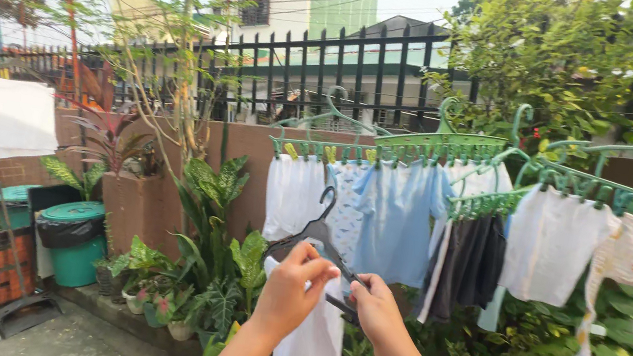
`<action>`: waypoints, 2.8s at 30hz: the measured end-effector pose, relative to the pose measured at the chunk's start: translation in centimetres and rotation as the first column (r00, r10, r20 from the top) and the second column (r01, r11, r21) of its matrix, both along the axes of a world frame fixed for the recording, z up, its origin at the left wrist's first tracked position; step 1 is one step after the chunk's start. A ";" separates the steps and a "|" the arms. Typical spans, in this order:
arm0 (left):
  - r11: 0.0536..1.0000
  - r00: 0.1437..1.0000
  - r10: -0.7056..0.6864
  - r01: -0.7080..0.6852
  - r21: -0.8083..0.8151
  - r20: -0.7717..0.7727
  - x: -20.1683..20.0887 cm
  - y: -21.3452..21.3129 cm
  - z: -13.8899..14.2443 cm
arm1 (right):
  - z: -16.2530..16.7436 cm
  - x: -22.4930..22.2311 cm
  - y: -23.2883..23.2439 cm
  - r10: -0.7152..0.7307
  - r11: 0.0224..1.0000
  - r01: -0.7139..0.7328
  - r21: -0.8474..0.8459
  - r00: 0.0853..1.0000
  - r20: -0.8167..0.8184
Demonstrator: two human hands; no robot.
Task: The person takes baby clothes one at a time from a laundry basket, opens the clips of green multi-clip hangers, and secures each garment to the hanger. They also slide a white garment onto a black hanger, then hang the loaded hangers on a line and adjust the hung clothes.
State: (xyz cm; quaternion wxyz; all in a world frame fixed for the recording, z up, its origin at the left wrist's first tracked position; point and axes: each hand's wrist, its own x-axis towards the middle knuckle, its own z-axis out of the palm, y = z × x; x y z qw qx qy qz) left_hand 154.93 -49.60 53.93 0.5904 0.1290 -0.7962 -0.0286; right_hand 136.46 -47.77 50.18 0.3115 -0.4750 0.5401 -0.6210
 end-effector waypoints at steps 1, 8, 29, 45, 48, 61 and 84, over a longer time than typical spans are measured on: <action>0.998 0.998 0.023 -0.020 -0.057 0.052 1.6 -0.3 0.1 | 0.4 1.1 -1.0 -0.001 1.000 0.001 -0.023 0.999 0.035; 0.976 0.954 0.196 -0.168 -0.139 0.227 12.6 -5.4 0.6 | 5.0 10.6 -6.7 0.059 0.963 -0.043 -0.266 0.997 0.052; 0.535 0.999 -0.040 0.030 0.845 -0.010 25.6 -34.9 18.0 | 17.9 33.9 -30.7 0.278 0.860 -0.255 -0.442 0.961 -0.015; 0.821 0.969 0.232 -0.242 0.517 0.085 31.6 -69.6 24.3 | 29.7 33.9 -70.8 0.268 0.826 -0.201 -0.527 0.962 0.053; 0.693 0.941 0.299 -0.327 0.643 0.157 35.4 -74.5 24.8 | 29.9 36.3 -77.4 0.242 0.846 -0.206 -0.492 0.970 0.009; 0.849 0.917 0.359 -0.399 0.346 0.175 57.0 -92.6 26.3 | 27.4 57.1 -95.2 -0.058 0.857 -0.125 -0.500 0.941 -0.334; 0.365 0.345 0.892 -0.931 -0.017 0.292 100.3 -123.9 23.6 | 29.4 91.9 -130.0 -0.248 0.852 -0.223 -0.473 0.624 -0.741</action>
